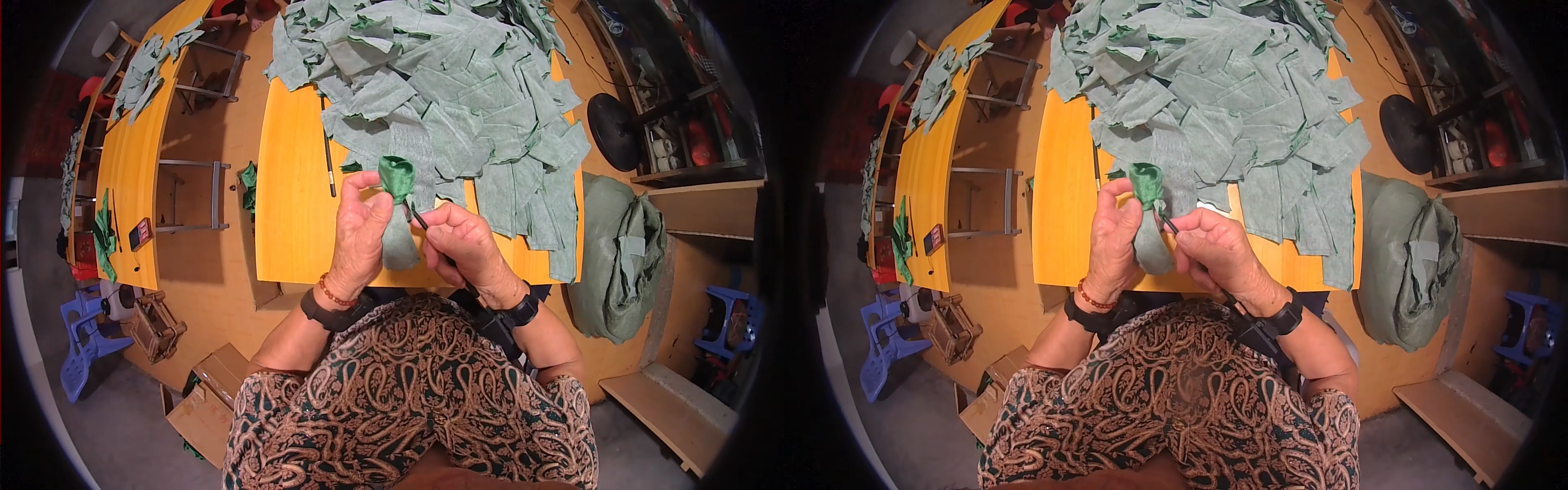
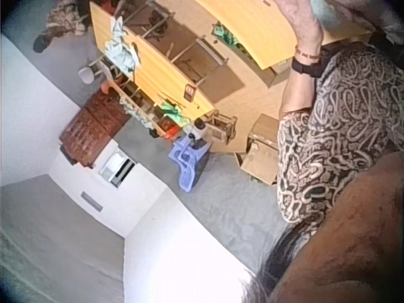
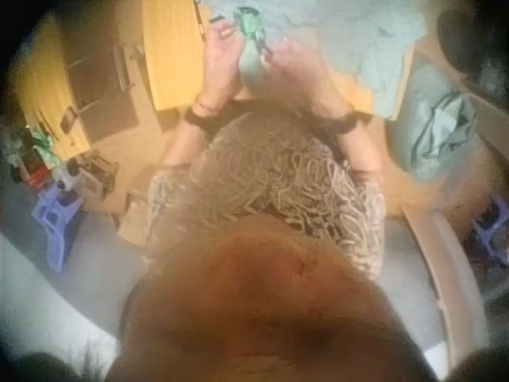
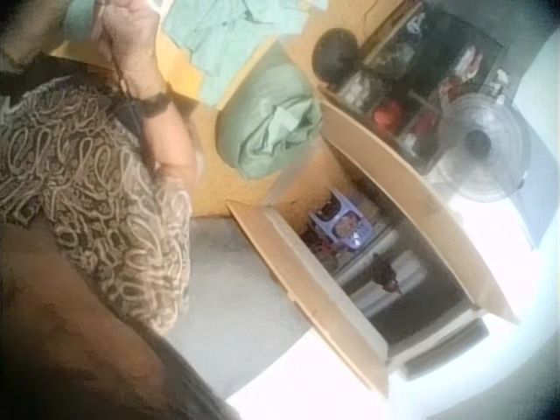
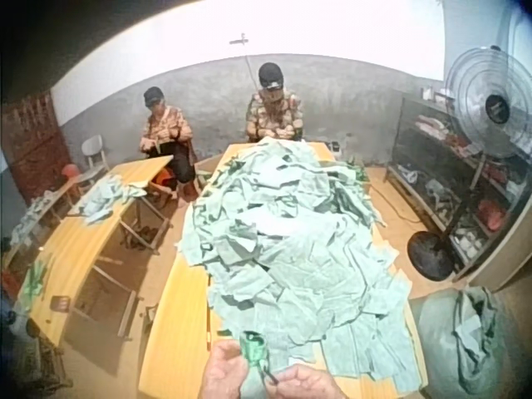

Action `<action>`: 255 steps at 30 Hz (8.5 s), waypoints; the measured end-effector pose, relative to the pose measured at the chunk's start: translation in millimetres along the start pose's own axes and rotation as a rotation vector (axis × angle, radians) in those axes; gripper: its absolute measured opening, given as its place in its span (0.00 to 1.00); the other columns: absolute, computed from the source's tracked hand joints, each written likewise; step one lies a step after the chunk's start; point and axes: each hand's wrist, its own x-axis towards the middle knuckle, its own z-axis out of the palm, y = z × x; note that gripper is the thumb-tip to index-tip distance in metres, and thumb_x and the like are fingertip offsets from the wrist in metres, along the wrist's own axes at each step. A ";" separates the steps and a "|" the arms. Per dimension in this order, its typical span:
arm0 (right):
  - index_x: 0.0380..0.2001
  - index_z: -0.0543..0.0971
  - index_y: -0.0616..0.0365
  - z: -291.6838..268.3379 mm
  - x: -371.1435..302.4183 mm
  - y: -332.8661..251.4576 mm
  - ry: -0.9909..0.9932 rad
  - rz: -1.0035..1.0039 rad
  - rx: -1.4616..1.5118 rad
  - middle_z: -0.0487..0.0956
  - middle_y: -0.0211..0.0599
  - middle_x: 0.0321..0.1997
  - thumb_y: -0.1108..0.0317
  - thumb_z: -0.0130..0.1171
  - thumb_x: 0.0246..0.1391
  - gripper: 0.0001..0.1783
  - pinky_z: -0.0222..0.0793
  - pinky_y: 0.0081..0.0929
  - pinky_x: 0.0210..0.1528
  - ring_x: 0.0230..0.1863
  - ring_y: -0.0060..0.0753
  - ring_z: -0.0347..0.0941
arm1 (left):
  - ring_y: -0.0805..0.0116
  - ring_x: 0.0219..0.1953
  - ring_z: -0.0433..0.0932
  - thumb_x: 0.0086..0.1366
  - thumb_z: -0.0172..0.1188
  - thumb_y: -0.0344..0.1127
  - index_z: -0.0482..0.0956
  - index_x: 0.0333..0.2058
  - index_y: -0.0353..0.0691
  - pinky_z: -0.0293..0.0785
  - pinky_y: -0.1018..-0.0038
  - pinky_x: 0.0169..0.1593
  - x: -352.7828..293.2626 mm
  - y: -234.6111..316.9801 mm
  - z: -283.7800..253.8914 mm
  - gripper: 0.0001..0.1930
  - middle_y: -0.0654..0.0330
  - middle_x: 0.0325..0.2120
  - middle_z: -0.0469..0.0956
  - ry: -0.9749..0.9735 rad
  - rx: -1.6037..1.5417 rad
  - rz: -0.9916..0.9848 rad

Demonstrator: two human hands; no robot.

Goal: The person sits at a table and uses scissors to cut small pieces of green fabric. They repeatedly pick up fabric pieces, fold them, and trim the edges, placing the cut pieces into a pile on the table.

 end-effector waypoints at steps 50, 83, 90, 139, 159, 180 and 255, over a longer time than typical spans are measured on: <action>0.45 0.75 0.58 -15.1 -23.8 13.8 0.027 0.018 -0.040 0.74 0.28 0.19 0.72 0.52 0.63 0.09 0.47 0.12 0.10 0.10 0.11 0.56 | 0.81 0.21 0.68 0.73 0.51 0.47 0.72 0.41 0.46 0.63 0.86 0.23 15.2 -11.4 -0.3 0.11 0.68 0.28 0.75 0.014 -0.231 -0.155; 0.46 0.77 0.60 -19.1 -17.7 12.5 -0.067 -0.082 0.027 0.77 0.33 0.23 0.66 0.53 0.64 0.12 0.51 0.12 0.12 0.11 0.12 0.59 | 0.82 0.22 0.68 0.70 0.58 0.40 0.72 0.37 0.42 0.62 0.85 0.24 12.2 -12.0 0.9 0.09 0.67 0.27 0.75 0.017 -0.220 -0.082; 0.46 0.77 0.60 -21.2 -22.3 18.8 0.027 -0.111 0.011 0.75 0.31 0.20 0.64 0.56 0.64 0.13 0.48 0.11 0.12 0.11 0.11 0.56 | 0.85 0.20 0.64 0.69 0.58 0.35 0.71 0.36 0.42 0.61 0.86 0.23 10.9 -20.8 -5.3 0.06 0.67 0.27 0.74 -0.087 -0.131 -0.048; 0.43 0.70 0.55 -14.7 -19.5 26.0 -0.048 -0.234 0.282 0.75 0.40 0.21 0.67 0.55 0.64 0.08 0.48 0.13 0.09 0.09 0.15 0.56 | 0.82 0.31 0.73 0.69 0.58 0.35 0.75 0.46 0.34 0.71 0.82 0.35 -11.0 -32.1 -4.5 0.12 0.65 0.31 0.78 -0.249 0.507 0.243; 0.49 0.73 0.54 -12.1 -17.6 25.1 -0.011 -0.213 0.301 0.76 0.40 0.22 0.68 0.54 0.65 0.11 0.50 0.12 0.10 0.09 0.13 0.56 | 0.84 0.28 0.69 0.71 0.55 0.35 0.71 0.36 0.39 0.67 0.84 0.32 -6.9 -27.0 0.3 0.06 0.68 0.28 0.74 -0.044 0.262 0.222; 0.47 0.78 0.59 -25.9 -24.7 11.3 -0.162 -0.081 0.169 0.78 0.39 0.22 0.70 0.54 0.64 0.10 0.48 0.12 0.11 0.10 0.12 0.57 | 0.81 0.34 0.76 0.69 0.56 0.29 0.72 0.39 0.35 0.75 0.81 0.39 -6.4 12.9 19.7 0.05 0.63 0.33 0.79 -0.099 -0.031 0.032; 0.51 0.76 0.65 -31.4 -12.5 -59.2 0.336 -0.641 -0.490 0.77 0.29 0.36 0.70 0.69 0.49 0.25 0.60 0.11 0.22 0.20 0.08 0.64 | 0.70 0.30 0.76 0.54 0.60 0.22 0.71 0.33 0.34 0.74 0.75 0.37 13.4 21.9 28.1 0.08 0.58 0.29 0.78 -0.226 0.917 0.473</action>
